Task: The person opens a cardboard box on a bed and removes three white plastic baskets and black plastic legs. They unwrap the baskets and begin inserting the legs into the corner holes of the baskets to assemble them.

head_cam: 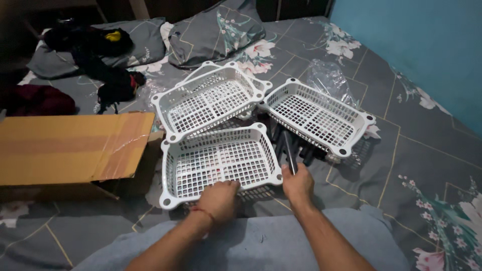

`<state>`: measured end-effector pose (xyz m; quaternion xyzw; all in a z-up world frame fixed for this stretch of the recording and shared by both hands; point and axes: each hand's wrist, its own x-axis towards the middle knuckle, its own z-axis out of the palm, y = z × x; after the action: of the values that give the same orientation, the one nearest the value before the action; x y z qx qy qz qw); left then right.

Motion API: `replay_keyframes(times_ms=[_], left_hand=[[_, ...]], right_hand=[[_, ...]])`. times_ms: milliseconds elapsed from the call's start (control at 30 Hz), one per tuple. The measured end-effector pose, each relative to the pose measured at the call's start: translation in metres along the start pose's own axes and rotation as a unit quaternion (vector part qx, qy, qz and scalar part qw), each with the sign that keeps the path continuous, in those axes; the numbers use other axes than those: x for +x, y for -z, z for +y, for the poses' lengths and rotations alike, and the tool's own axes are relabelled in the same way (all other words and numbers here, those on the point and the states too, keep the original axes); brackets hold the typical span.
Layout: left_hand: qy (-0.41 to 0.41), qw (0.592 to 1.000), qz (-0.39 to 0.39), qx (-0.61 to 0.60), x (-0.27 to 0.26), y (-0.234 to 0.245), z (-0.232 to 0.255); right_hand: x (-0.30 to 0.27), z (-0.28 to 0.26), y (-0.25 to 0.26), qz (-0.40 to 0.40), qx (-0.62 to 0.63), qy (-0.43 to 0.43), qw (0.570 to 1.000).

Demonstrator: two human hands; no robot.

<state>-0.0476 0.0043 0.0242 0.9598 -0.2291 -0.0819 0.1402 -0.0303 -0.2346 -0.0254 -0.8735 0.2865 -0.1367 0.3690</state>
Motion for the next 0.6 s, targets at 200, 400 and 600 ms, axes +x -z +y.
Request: replay_keyframes(times_ms=[200, 400, 600], left_hand=[[0.009, 1.000, 0.011, 0.009, 0.013, -0.027, 0.001], [0.006, 1.000, 0.010, -0.016, 0.012, -0.030, -0.006], [0.012, 1.000, -0.005, -0.010, 0.012, -0.028, -0.003]], right_hand=[[-0.016, -0.004, 0.011, -0.044, 0.269, 0.094, 0.957], [-0.001, 0.004, 0.015, -0.102, 0.520, 0.001, 0.848], [0.003, 0.004, 0.020, -0.076, 0.543, 0.064, 0.834]])
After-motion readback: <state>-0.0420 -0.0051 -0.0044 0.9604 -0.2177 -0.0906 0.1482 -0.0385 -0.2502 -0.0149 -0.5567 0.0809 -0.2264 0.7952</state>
